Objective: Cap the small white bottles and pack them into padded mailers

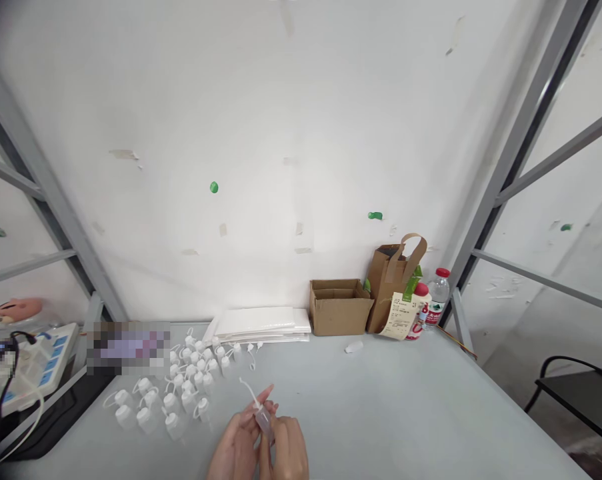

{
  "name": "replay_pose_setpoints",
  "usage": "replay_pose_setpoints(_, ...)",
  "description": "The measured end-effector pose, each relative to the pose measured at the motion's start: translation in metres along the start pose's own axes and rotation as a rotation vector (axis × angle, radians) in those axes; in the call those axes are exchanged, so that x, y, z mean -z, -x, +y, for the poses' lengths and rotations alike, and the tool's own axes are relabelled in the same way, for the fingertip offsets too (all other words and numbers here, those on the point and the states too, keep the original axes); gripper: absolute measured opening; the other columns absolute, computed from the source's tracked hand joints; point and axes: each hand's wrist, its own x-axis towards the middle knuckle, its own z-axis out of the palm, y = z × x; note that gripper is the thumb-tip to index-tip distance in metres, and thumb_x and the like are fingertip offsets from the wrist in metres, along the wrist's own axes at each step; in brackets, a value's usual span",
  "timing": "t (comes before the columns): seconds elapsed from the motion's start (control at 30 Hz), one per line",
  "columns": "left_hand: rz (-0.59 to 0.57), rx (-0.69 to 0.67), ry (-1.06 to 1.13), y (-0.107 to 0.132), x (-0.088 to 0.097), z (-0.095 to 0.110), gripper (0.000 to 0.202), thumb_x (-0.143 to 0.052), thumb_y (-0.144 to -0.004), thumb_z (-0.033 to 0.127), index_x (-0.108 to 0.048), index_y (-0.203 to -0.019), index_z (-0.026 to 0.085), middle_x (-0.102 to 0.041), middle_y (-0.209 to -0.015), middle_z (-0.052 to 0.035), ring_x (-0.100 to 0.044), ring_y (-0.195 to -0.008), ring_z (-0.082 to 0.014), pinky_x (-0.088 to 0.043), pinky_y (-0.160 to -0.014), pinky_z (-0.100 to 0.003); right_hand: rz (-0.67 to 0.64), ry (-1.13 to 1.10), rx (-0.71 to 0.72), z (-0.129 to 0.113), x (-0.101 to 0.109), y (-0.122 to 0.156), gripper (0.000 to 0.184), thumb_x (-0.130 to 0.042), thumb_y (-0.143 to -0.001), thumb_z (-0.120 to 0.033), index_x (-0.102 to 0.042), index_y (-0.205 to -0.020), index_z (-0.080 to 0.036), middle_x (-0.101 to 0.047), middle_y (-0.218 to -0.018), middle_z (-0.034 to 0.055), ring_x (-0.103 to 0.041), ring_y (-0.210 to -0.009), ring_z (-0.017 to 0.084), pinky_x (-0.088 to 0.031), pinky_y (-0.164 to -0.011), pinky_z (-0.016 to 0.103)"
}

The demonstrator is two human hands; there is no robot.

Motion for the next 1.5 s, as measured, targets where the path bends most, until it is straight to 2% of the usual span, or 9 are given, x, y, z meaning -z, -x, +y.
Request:
replay_pose_setpoints(0.2, 0.025, -0.028, 0.001, -0.003, 0.002, -0.003, 0.031, -0.057, -0.072, 0.027, -0.069, -0.098, 0.015, -0.066, -0.089, -0.0082, -0.054, -0.101, -0.024, -0.04, -0.083, -0.033, 0.018, -0.006, 0.005, 0.0, -0.003, 0.002, 0.021, -0.041, -0.09, -0.025, -0.06, -0.082, -0.02, -0.054, -0.058, 0.0021, -0.049, -0.052, 0.015, -0.04, -0.049, 0.024)
replay_pose_setpoints(0.4, 0.07, -0.058, -0.003, -0.001, 0.0, -0.002, 0.032, -0.059, -0.073, 0.028, -0.068, -0.1, 0.014, -0.068, -0.093, -0.0099, -0.052, -0.11, -0.0242, -0.038, -0.091, -0.032, -0.033, 0.025, 0.031, 0.003, -0.001, 0.001, 0.02, -0.043, -0.089, -0.024, -0.06, -0.078, -0.02, -0.052, -0.057, 0.0014, -0.048, -0.052, 0.014, -0.038, -0.049, 0.024)
replay_pose_setpoints(0.53, 0.11, -0.074, -0.07, 0.0, -0.002, 0.0, 0.034, -0.061, -0.071, 0.029, -0.068, -0.099, 0.012, -0.07, -0.089, -0.0115, -0.053, -0.111, -0.0262, -0.038, -0.093, -0.033, -0.022, 0.058, 0.091, 0.004, 0.0, 0.0, 0.021, -0.041, -0.09, -0.023, -0.06, -0.083, -0.019, -0.056, -0.061, 0.0031, -0.05, -0.054, 0.014, -0.04, -0.052, 0.025)
replay_pose_setpoints(0.67, 0.087, -0.079, -0.077, -0.001, 0.0, 0.0, 0.035, -0.059, -0.071, 0.029, -0.068, -0.1, 0.011, -0.07, -0.089, -0.0117, -0.054, -0.109, -0.0267, -0.037, -0.094, -0.035, -0.032, 0.058, 0.097, 0.004, 0.001, 0.0, 0.02, -0.041, -0.09, -0.021, -0.059, -0.084, -0.019, -0.056, -0.062, 0.0034, -0.05, -0.056, 0.015, -0.04, -0.052, 0.025)
replay_pose_setpoints(0.83, 0.037, -0.084, -0.06, -0.002, 0.004, -0.003, 0.036, -0.057, -0.073, 0.03, -0.067, -0.103, 0.014, -0.069, -0.09, -0.0092, -0.055, -0.104, -0.0252, -0.036, -0.094, -0.035, -0.058, 0.019, 0.016, -0.002, 0.003, 0.0, 0.021, -0.042, -0.09, -0.027, -0.059, -0.081, -0.02, -0.053, -0.058, 0.0013, -0.048, -0.053, 0.014, -0.039, -0.051, 0.025)
replay_pose_setpoints(1.03, -0.004, -0.07, -0.029, -0.001, 0.006, -0.005, 0.036, -0.053, -0.073, 0.028, -0.067, -0.104, 0.016, -0.066, -0.1, -0.0097, -0.053, -0.105, -0.0246, -0.035, -0.093, -0.036, -0.08, -0.014, -0.207, -0.009, 0.002, -0.001, 0.03, -0.043, -0.089, -0.037, -0.055, -0.067, -0.02, -0.048, -0.056, -0.0012, -0.046, -0.05, 0.012, -0.039, -0.05, 0.024)
replay_pose_setpoints(1.2, -0.009, -0.081, -0.044, 0.0, 0.004, -0.004, 0.037, -0.052, -0.075, 0.032, -0.067, -0.106, 0.016, -0.066, -0.097, -0.0097, -0.054, -0.099, -0.0235, -0.037, -0.091, -0.036, -0.08, -0.025, -0.25, -0.009, 0.001, -0.001, 0.033, -0.043, -0.089, -0.041, -0.055, -0.067, -0.02, -0.049, -0.057, -0.0009, -0.047, -0.052, 0.012, -0.039, -0.052, 0.024)
replay_pose_setpoints(1.3, 0.015, -0.081, -0.053, 0.0, 0.003, -0.005, 0.038, -0.054, -0.076, 0.033, -0.066, -0.108, 0.016, -0.066, -0.097, -0.0098, -0.054, -0.098, -0.023, -0.039, -0.089, -0.035, -0.076, -0.023, -0.235, -0.009, 0.002, -0.002, 0.032, -0.043, -0.089, -0.039, -0.054, -0.067, -0.02, -0.049, -0.056, -0.0011, -0.047, -0.051, 0.012, -0.039, -0.051, 0.024)
replay_pose_setpoints(1.5, 0.059, -0.089, -0.048, -0.002, 0.0, -0.006, 0.038, -0.06, -0.072, 0.033, -0.067, -0.104, 0.016, -0.066, -0.094, -0.0092, -0.055, -0.099, -0.0231, -0.038, -0.089, -0.034, -0.066, 0.007, -0.077, -0.006, 0.003, -0.001, 0.025, -0.043, -0.09, -0.03, -0.057, -0.072, -0.021, -0.049, -0.055, -0.0006, -0.047, -0.053, 0.014, -0.037, -0.05, 0.025)
